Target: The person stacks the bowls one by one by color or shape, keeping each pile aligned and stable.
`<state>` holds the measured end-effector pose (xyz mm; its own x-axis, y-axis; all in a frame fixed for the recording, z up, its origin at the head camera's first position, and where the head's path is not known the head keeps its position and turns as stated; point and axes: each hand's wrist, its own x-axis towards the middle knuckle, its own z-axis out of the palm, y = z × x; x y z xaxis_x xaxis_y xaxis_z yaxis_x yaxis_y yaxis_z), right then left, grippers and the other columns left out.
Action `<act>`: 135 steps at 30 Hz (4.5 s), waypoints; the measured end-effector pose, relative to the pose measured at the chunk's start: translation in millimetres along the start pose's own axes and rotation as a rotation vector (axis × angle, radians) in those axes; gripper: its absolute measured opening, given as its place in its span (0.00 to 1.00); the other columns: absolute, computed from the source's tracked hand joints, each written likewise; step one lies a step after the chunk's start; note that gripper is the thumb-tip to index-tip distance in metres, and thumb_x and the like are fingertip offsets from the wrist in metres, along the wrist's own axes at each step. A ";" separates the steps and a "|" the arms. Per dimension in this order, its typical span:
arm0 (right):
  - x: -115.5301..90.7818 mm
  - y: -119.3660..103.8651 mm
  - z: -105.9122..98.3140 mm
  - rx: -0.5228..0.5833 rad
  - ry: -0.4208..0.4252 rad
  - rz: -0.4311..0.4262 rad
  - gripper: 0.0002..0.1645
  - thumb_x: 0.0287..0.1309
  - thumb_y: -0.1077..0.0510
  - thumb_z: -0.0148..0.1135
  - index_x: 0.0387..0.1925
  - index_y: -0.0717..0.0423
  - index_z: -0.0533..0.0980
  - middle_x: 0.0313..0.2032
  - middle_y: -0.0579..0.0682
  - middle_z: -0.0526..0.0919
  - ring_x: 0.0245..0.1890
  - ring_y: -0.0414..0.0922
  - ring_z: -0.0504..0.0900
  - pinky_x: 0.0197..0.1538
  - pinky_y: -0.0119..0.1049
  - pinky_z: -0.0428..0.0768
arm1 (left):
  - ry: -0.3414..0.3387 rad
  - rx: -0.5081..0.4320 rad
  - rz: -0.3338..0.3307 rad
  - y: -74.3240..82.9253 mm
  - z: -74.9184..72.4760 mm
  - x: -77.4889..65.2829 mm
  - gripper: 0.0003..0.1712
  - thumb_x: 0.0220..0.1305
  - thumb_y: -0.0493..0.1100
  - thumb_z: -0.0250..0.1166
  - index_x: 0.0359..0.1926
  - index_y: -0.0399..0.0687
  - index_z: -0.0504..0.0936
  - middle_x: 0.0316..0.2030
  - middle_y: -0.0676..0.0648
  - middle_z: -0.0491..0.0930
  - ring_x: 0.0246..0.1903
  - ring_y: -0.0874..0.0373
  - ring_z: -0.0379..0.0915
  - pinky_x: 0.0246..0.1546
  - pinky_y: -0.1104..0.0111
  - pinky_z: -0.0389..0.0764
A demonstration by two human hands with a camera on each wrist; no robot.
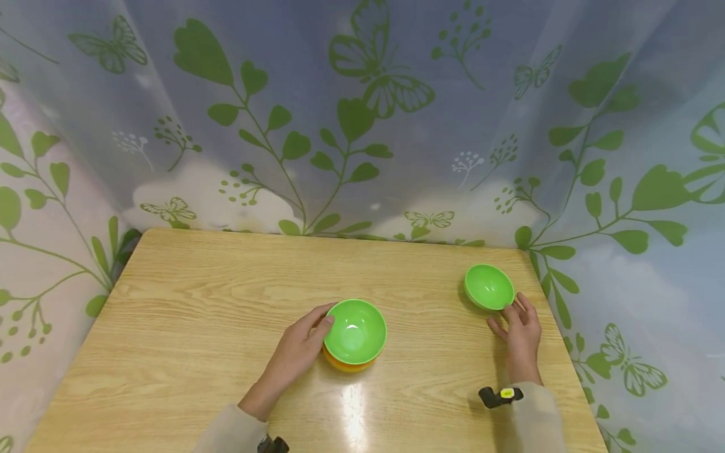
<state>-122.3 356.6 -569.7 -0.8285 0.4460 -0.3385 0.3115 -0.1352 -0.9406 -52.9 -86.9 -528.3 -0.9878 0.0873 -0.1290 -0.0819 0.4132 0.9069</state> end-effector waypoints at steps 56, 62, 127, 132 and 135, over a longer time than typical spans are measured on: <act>-13.4 -15.7 43.9 0.038 -0.124 0.009 0.42 0.81 0.65 0.48 0.88 0.44 0.52 0.63 0.43 0.70 0.61 0.40 0.78 0.63 0.35 0.88 | 0.001 0.005 -0.003 0.8 -0.4 1.5 0.25 0.87 0.59 0.52 0.74 0.62 0.79 0.67 0.49 0.85 0.72 0.43 0.76 0.76 0.35 0.70; -23.5 -24.1 54.4 -0.002 -0.180 -0.006 0.40 0.81 0.64 0.49 0.87 0.44 0.56 0.63 0.46 0.69 0.58 0.40 0.81 0.62 0.36 0.88 | 0.001 0.007 -0.003 0.1 -0.6 1.5 0.25 0.87 0.59 0.52 0.75 0.62 0.79 0.68 0.49 0.84 0.74 0.43 0.75 0.77 0.35 0.70; -125.7 -84.8 122.9 -0.263 -0.669 -0.176 0.35 0.77 0.65 0.55 0.81 0.51 0.67 0.72 0.66 0.75 0.54 0.43 0.87 0.53 0.47 0.93 | -0.001 -0.004 -0.010 1.1 -0.8 0.9 0.26 0.87 0.61 0.52 0.76 0.61 0.78 0.73 0.49 0.79 0.77 0.41 0.70 0.79 0.36 0.67; -126.7 -80.1 124.7 -0.289 -0.725 -0.193 0.35 0.77 0.64 0.55 0.81 0.51 0.67 0.72 0.66 0.75 0.56 0.47 0.87 0.51 0.49 0.94 | -0.001 -0.004 -0.006 0.9 -0.7 1.1 0.26 0.87 0.61 0.52 0.76 0.62 0.78 0.73 0.49 0.79 0.77 0.41 0.70 0.79 0.36 0.68; -127.2 -77.5 126.2 -0.299 -0.763 -0.192 0.35 0.76 0.64 0.56 0.81 0.53 0.67 0.74 0.66 0.74 0.58 0.52 0.87 0.50 0.52 0.94 | 0.000 -0.006 -0.005 0.6 -0.8 1.7 0.26 0.87 0.60 0.52 0.75 0.62 0.78 0.73 0.50 0.79 0.77 0.41 0.70 0.79 0.37 0.68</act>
<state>-99.8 198.7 -457.1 -0.9334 -0.2978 -0.2000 0.1544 0.1696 -0.9733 -54.7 -87.3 -527.6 -0.9874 0.0848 -0.1338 -0.0880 0.4086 0.9085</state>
